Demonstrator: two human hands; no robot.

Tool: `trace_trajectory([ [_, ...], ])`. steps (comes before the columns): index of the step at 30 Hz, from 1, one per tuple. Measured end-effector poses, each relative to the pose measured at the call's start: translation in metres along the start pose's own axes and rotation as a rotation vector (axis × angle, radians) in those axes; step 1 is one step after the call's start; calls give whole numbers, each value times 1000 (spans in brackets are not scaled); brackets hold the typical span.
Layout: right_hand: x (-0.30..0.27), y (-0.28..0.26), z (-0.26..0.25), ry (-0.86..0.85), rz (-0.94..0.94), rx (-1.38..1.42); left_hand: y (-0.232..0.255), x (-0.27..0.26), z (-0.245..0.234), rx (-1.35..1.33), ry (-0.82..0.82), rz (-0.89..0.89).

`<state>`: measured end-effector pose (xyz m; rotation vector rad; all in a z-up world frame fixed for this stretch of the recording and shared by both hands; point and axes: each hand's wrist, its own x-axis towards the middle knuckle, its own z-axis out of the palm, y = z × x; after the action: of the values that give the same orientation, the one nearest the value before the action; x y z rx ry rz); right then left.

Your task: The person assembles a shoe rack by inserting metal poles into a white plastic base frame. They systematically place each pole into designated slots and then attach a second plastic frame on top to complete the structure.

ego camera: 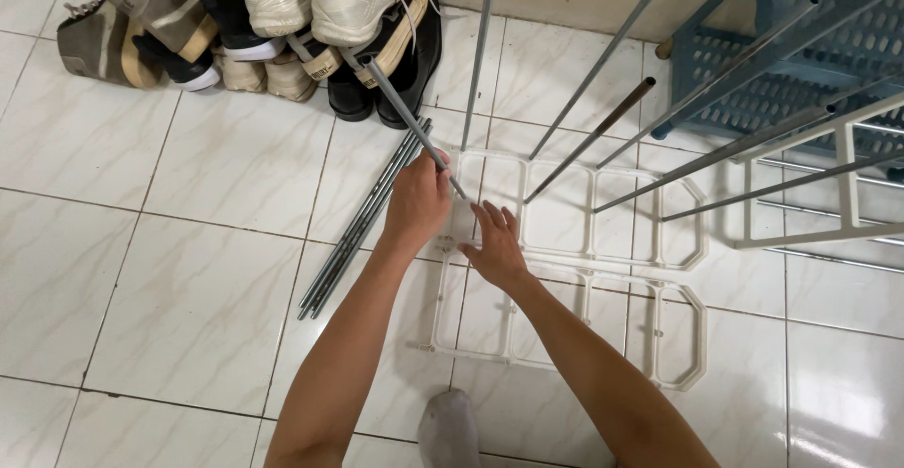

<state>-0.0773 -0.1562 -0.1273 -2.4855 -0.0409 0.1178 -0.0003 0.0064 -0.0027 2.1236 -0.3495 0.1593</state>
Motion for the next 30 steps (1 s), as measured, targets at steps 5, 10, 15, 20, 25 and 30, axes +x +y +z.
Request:
trace_trajectory([
  [5,16,-2,13,-220,383,-18,0,6,4,21,-31,-31],
  [10,29,-8,-3,-331,458,-39,-1,9,5,51,-62,-30],
  [15,38,-17,-15,-441,477,-102,-1,9,1,56,-41,1],
  [20,42,-21,-19,-500,484,-133,-1,8,-2,33,-110,-62],
  [25,42,-22,-22,-515,484,-144,2,12,-3,15,-91,111],
  [30,43,-22,-22,-534,488,-147,0,24,3,-11,-245,-77],
])
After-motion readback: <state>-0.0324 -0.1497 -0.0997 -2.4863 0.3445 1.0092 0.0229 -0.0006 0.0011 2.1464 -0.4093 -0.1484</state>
